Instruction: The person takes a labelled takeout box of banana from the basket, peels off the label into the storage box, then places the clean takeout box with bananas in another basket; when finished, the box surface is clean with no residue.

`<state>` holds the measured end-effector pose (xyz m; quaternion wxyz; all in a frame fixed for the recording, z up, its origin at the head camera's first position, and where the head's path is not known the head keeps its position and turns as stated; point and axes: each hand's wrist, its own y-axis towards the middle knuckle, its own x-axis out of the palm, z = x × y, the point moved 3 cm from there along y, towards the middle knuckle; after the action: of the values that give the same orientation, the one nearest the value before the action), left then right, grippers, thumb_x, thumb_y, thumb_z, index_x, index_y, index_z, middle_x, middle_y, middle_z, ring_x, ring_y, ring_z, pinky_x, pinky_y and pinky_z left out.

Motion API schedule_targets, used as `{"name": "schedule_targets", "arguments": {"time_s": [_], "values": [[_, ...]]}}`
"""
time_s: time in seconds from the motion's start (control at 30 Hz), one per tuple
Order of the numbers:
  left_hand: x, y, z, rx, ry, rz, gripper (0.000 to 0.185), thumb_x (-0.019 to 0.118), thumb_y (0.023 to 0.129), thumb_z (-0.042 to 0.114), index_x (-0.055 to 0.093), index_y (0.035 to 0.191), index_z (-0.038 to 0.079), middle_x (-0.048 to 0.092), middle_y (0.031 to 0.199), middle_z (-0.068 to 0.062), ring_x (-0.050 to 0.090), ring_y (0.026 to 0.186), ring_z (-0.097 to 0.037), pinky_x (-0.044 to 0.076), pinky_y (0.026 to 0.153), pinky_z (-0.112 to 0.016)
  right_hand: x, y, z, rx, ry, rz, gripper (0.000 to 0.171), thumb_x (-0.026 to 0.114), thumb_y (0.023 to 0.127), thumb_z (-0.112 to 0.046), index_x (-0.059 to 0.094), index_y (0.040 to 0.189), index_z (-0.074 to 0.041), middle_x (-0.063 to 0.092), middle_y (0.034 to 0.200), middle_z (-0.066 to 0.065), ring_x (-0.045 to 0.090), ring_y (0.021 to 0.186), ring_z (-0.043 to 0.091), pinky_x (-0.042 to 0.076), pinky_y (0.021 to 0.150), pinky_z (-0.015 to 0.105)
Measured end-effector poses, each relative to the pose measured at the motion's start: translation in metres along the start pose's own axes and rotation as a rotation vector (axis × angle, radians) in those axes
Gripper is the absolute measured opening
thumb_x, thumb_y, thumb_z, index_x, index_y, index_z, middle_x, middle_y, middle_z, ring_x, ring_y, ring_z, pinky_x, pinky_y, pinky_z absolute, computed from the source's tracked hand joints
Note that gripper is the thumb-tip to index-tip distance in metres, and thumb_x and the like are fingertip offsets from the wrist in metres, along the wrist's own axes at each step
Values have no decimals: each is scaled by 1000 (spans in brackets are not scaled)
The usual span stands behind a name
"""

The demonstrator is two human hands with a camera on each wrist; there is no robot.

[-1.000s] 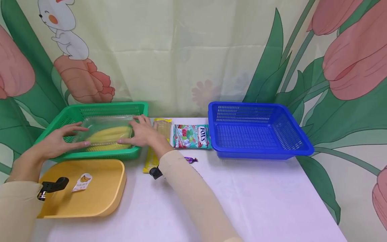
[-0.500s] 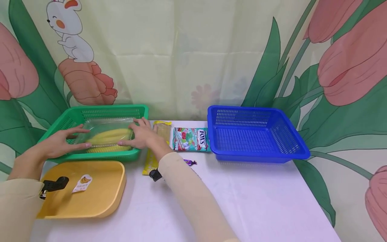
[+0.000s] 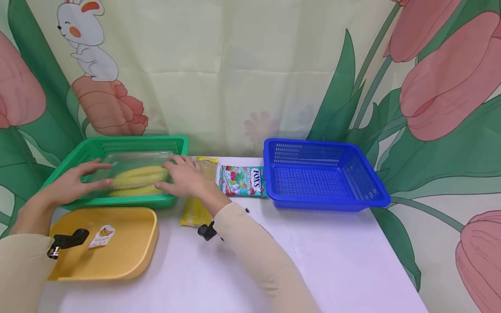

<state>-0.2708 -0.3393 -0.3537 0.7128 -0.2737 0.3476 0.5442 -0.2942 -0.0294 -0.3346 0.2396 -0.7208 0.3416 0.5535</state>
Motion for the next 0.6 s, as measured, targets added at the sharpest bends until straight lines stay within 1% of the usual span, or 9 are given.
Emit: {"name": "schedule_targets", "arguments": {"time_s": [0.1,0.2,0.27,0.33,0.47,0.6], "values": [[0,-4,0,8,-16,66,68,63,102,39,42,154,1,9,168,-30,9,150,-58,24,104,-81,-5,-9,2,-22,-1,8,65,52,101,-60,43,157,-27,29,167,-2,24,154,28,26,123,55],[-1,-6,5,37,-35,152,64,62,103,37,43,153,3,16,167,-28,16,149,-57,29,102,-79,-10,-19,5,-41,7,22,66,53,101,-60,44,156,-26,32,166,0,25,153,30,26,122,56],[-3,-7,12,62,-51,201,61,63,103,35,45,152,3,21,167,-26,20,148,-56,31,102,-78,-14,-25,7,-52,18,33,66,54,101,-59,45,156,-24,33,165,1,26,153,31,25,123,57],[-4,-8,20,71,-57,240,60,64,102,34,47,151,5,26,166,-23,25,147,-54,32,104,-75,-17,-31,8,-59,33,42,65,55,101,-58,45,156,-24,34,165,2,24,154,31,23,123,57],[-2,-9,37,98,-51,263,58,66,102,33,49,150,6,32,164,-20,30,144,-51,33,105,-73,-22,-45,14,-39,45,59,65,55,100,-57,45,155,-24,36,164,1,24,154,30,25,123,57],[5,-9,51,138,-46,265,56,68,100,29,51,148,6,38,160,-21,35,142,-48,34,105,-71,-26,-59,23,-26,41,80,64,55,101,-56,47,155,-23,41,160,2,30,151,29,30,121,55]]}}
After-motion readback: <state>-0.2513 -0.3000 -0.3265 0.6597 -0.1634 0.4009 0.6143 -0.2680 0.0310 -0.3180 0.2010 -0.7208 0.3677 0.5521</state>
